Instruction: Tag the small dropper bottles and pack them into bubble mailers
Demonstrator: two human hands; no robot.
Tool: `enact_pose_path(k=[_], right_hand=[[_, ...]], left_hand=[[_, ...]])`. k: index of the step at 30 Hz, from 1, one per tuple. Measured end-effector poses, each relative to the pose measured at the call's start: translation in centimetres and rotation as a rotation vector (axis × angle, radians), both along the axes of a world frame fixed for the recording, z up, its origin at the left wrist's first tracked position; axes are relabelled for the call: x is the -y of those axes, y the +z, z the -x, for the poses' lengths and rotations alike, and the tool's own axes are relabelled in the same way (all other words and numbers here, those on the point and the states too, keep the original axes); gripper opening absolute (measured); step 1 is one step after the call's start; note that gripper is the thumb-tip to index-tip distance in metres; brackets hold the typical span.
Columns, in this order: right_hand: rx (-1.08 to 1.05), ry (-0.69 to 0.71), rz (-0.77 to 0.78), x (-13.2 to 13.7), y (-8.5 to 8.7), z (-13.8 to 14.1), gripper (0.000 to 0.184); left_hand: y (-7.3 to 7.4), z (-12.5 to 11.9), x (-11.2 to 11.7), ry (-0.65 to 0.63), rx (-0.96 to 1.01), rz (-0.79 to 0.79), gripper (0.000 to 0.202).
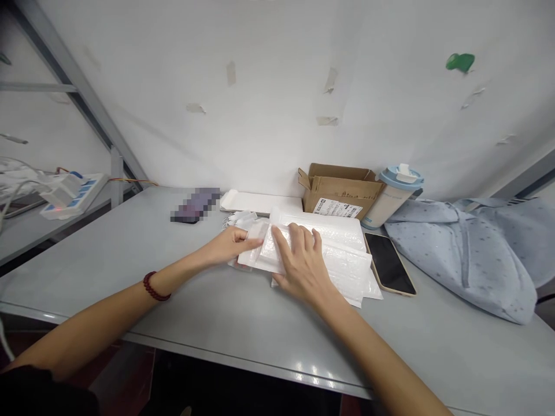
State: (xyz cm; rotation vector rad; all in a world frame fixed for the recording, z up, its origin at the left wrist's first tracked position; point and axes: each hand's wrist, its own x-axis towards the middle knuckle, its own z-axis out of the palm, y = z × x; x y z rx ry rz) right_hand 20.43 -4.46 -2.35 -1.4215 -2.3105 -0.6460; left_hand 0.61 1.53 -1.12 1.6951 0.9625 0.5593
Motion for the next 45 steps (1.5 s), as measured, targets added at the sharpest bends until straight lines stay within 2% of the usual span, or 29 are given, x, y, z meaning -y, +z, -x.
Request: enact_pose_path(k=[2, 4, 5, 7, 10, 13, 17, 21, 25, 28, 32, 36, 39, 41, 44, 45], right_hand=[[-0.025, -0.003, -0.023, -0.2, 0.2, -0.3, 0.068], [-0.052, -0.005, -0.039, -0.5, 0.3, -0.8, 0.059], [-0.057, -0.006, -0.040, -0.6, 0.3, -0.9, 0.056], [-0.052, -0.009, -0.032, -0.8, 0.1, -1.2, 0.053], [-0.031, -0.014, -0.016, -0.9, -0.1, -1.3, 0.052], [-0.021, -0.025, -0.002, -0.9, -0.2, -1.1, 0.051], [-0.037, -0.040, 0.026, -0.9, -0.3, -1.1, 0.052], [-0.078, -0.053, 0.042, -1.0, -0.4, -1.1, 0.050], [-0.100, -0.063, 0.045, -1.0, -0.5, -1.0, 0.051], [-0.096, -0.062, 0.058, -0.9, -0.5, -1.0, 0.051], [-0.111, -0.048, 0.060, -0.9, -0.6, -0.8, 0.051], [-0.113, -0.031, 0.064, -0.8, -0.7, -0.7, 0.051], [-0.113, -0.026, 0.076, -0.7, -0.7, -0.6, 0.051], [-0.125, -0.025, 0.081, -0.7, -0.7, -0.6, 0.051], [-0.138, -0.029, 0.084, -0.8, -0.6, -0.7, 0.050], [-0.137, -0.029, 0.085, -0.8, -0.6, -0.7, 0.050]], left_hand=[[0.5, 1.1, -1.3, 0.096, -0.032, -0.111, 0.043], [0.7, 2.6, -2.8, 0.284, -0.060, -0.284, 0.035], [0.8, 3.3, -3.6, 0.386, -0.124, -0.404, 0.027], [0.5, 4.7, -5.1, 0.460, -0.310, -0.572, 0.019], [-0.5, 5.9, -6.5, 0.386, -0.454, -0.519, 0.020], [-1.4, 6.3, -7.0, 0.313, -0.442, -0.464, 0.019], [-1.0, 6.3, -6.8, 0.339, -0.405, -0.431, 0.021], [0.9, 6.0, -5.7, 0.388, -0.257, -0.411, 0.022], [2.3, 4.8, -3.8, 0.201, -0.089, -0.310, 0.021], [2.2, 3.2, -2.3, 0.106, -0.034, -0.263, 0.017], [1.3, 1.4, -0.8, 0.080, -0.058, -0.317, 0.015], [1.1, 0.9, -0.2, 0.065, -0.030, -0.322, 0.017], [1.4, 1.3, -0.4, 0.094, 0.000, -0.323, 0.025], [1.4, 1.9, -1.2, 0.182, -0.050, -0.383, 0.026], [0.6, 3.1, -2.9, 0.345, -0.270, -0.558, 0.023], [0.3, 3.5, -3.5, 0.358, -0.361, -0.615, 0.023]])
